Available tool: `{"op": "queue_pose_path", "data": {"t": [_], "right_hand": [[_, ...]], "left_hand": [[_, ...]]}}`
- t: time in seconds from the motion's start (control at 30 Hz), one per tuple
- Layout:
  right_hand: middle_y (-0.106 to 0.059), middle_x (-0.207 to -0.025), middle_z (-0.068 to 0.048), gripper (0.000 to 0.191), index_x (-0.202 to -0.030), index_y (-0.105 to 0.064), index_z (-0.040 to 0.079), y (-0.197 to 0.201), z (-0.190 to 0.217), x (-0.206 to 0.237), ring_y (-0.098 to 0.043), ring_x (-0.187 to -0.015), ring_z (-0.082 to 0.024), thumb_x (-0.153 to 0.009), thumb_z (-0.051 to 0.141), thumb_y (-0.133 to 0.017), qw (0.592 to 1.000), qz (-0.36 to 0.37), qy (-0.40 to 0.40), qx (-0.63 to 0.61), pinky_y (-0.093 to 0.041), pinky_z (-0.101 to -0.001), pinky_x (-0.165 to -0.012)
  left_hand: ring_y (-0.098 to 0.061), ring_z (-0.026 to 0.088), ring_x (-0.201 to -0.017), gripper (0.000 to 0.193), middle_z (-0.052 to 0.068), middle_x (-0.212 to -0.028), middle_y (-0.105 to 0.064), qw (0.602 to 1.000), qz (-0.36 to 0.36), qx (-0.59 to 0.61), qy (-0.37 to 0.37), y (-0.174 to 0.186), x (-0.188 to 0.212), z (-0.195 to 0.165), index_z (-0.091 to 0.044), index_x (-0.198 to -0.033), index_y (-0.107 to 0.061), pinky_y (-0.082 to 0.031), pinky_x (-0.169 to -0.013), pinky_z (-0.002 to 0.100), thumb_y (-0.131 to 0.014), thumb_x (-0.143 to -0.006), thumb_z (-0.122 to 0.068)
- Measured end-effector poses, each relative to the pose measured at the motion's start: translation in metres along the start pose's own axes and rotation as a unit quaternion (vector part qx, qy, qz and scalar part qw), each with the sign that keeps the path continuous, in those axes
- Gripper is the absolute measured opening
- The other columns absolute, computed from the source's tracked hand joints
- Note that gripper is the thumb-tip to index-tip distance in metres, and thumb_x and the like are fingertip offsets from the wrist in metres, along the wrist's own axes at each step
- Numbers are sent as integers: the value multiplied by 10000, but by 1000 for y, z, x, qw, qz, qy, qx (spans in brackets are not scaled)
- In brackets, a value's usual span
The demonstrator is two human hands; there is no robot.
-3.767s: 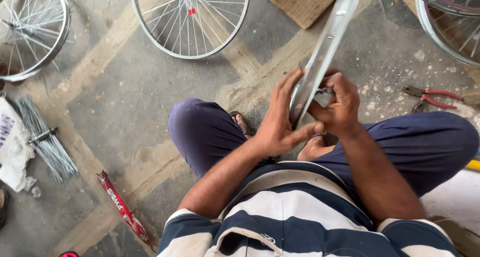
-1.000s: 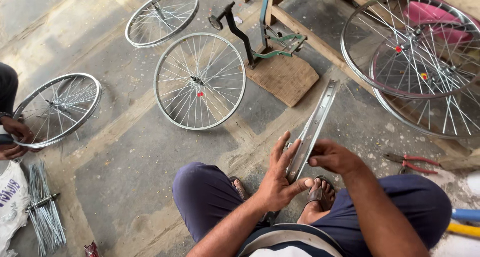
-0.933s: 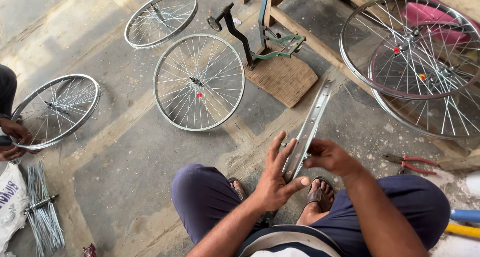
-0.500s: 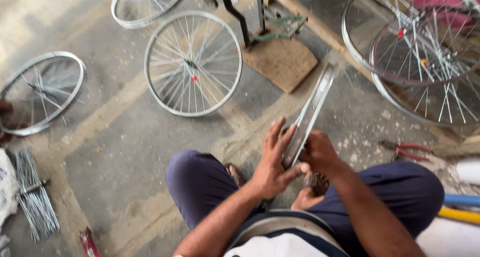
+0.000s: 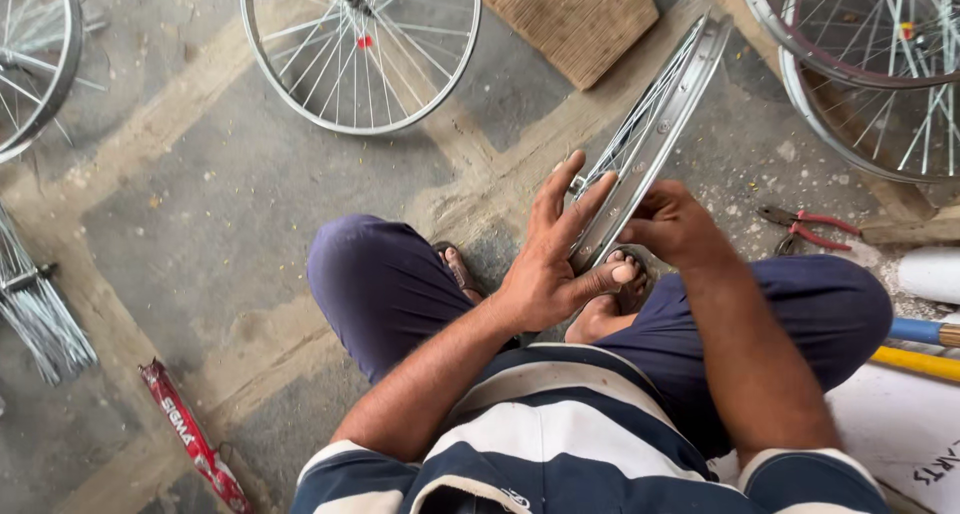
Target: The person sits on the floor and uses a spoke wrench to tighten the nipples on a bicycle rim held between their legs. They rotate the rim and continue tightening the nipples along its length.
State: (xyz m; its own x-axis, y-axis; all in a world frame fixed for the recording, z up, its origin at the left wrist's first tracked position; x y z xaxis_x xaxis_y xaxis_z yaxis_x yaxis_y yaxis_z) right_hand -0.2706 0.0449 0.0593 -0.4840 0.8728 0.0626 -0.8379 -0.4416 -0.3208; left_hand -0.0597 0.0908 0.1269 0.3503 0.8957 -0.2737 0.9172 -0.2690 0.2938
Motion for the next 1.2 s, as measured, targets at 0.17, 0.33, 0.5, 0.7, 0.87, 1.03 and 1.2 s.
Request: {"op": "queue_pose_path", "data": {"t": [0.17,0.33,0.5,0.7,0.87,1.03,1.2], "right_hand": [[-726,-961,-66,343,-1066,-644,27,-48,12,11,-732,-866,-139,-883,226,-854,818,-298,184,457,-589,-332,-735],[-733,-939,-103,306,-1096,-637,5,-54,19,8,-691,-800,-141,-891,177,-785,884,-261,163,352,-557,-316,-674],[-748,-1190,-160,212,-1186,-670,-1,-39,14,3,-724,-1069,-205,-1040,149,-700,985,-100,137,-28,-596,-336,-974],[-706,-1262,-167,225,-1233,-677,-21,-30,11,1,-702,-1106,-214,-1032,63,-734,931,-239,274,-7,-581,-333,-1005],[-691,-1300,-146,218,-1241,-658,-28,-43,16,24,-663,-1044,-126,-1036,36,-699,910,-251,307,121,-550,-245,-909],[-705,-1186,-120,210,-1244,-674,-55,-34,6,28,-680,-1019,-110,-1057,35,-705,948,-193,197,156,-552,-227,-873],[-714,-1190,-119,297,-1352,-650,-60,-18,-1,9,-640,-1107,-149,-1098,88,-611,987,-135,86,2,-497,-262,-977]], "left_hand": [[-163,448,-1676,917,247,-1781,-150,1000,9,-12,7,-3,-3,3,-188,-1681,-323,-249,-1342,605,-703,-948,-587],[-271,460,-1631,939,273,-1743,-192,1000,17,14,4,1,11,6,-130,-1669,-286,-363,-1288,559,-737,-942,-516],[-401,452,-1537,890,272,-1657,-309,998,14,19,-55,7,54,7,-50,-1605,-288,-408,-1253,513,-800,-904,-247],[-593,374,-1347,769,219,-1452,-544,982,101,38,153,1,43,18,-61,-1596,-348,-501,-1121,440,-710,-919,-106],[-436,404,-1481,837,221,-1576,-440,999,49,-21,-7,13,-3,-16,-38,-1551,-381,-390,-1228,476,-737,-793,-38],[-368,409,-1550,852,225,-1653,-346,999,33,-2,-8,8,-7,-25,-53,-1606,-312,-354,-1276,489,-764,-886,-116],[-331,438,-1573,885,249,-1669,-305,1000,16,-12,-7,4,-2,-15,-44,-1626,-256,-340,-1282,508,-799,-944,-199]]}}
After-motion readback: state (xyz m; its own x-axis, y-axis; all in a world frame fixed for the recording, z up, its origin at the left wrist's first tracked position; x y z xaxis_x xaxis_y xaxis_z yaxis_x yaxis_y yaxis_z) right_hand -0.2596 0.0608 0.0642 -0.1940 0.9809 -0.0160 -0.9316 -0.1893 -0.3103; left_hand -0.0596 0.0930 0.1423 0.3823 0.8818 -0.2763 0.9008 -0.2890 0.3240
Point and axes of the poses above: each hand's wrist, its own x-axis away from the middle knuckle, its own y-axis out of the back of the hand, z = x × y, the point moved 4 cm from there along -x, towards the middle knuckle
